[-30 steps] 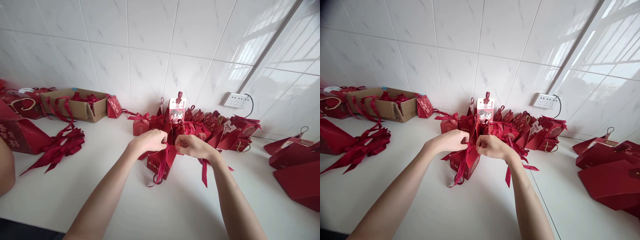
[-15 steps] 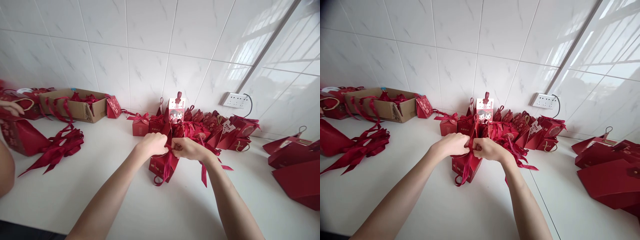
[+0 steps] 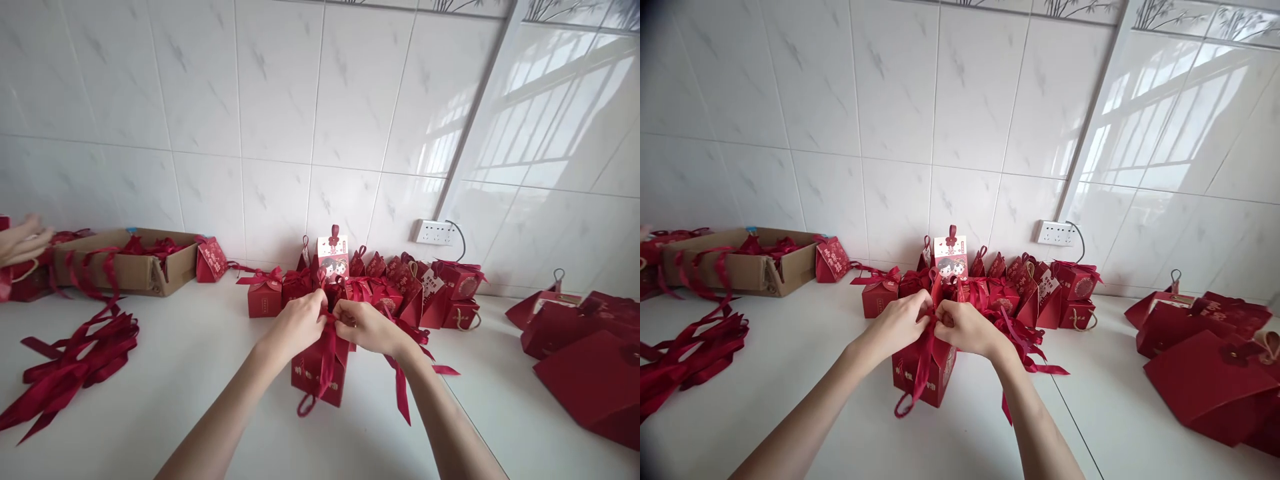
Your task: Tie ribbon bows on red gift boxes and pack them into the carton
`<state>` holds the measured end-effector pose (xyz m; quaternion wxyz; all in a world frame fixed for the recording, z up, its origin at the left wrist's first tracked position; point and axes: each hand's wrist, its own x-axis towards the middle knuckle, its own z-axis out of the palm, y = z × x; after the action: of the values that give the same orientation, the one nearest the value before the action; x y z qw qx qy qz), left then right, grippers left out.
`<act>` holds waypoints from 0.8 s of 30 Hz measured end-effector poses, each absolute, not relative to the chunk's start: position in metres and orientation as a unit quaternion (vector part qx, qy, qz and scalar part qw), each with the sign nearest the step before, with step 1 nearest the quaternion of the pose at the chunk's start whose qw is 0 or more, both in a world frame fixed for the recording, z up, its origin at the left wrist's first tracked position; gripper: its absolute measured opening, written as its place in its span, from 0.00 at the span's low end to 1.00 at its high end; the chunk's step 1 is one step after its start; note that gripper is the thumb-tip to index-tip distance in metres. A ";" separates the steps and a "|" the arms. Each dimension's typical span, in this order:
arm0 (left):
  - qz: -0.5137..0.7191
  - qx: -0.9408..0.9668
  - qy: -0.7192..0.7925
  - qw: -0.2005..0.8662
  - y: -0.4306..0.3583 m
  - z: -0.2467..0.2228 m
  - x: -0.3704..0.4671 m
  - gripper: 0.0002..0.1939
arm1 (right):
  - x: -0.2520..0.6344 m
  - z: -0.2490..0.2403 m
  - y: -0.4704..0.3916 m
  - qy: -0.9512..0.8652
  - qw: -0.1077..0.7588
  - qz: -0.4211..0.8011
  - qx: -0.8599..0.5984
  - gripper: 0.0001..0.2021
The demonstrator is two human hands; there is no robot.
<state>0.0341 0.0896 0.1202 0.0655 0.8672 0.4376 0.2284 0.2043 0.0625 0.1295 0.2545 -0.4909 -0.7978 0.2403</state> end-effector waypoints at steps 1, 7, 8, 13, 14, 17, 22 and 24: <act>0.209 0.869 0.446 0.053 0.089 0.119 0.036 0.06 | 0.204 0.128 0.064 -0.799 0.249 0.237 -0.493 0.05; 0.228 0.858 0.459 0.018 0.086 0.114 0.048 0.09 | 0.203 0.125 0.069 -0.795 0.273 0.210 -0.499 0.08; 0.243 0.857 0.454 0.018 0.085 0.114 0.050 0.10 | 0.203 0.126 0.067 -0.793 0.282 0.205 -0.500 0.08; 0.326 0.844 0.418 0.087 0.086 0.111 0.051 0.06 | 0.208 0.137 0.059 -0.787 0.275 0.167 -0.526 0.08; 0.323 0.845 0.417 0.087 0.085 0.111 0.051 0.05 | 0.209 0.137 0.057 -0.787 0.267 0.145 -0.538 0.08; 0.274 0.865 0.415 0.073 0.084 0.113 0.050 0.02 | 0.208 0.138 0.055 -0.783 0.242 0.068 -0.569 0.09; 0.273 0.859 0.410 0.141 0.081 0.123 0.043 0.01 | 0.205 0.140 0.052 -0.786 0.214 0.044 -0.578 0.11; 0.279 0.853 0.408 0.168 0.081 0.127 0.039 0.01 | 0.205 0.142 0.050 -0.785 0.192 0.042 -0.587 0.11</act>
<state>0.0392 0.0807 0.1274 0.1680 0.8530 0.4078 0.2790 0.2054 0.0498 0.1418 0.1917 -0.5873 -0.7852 0.0420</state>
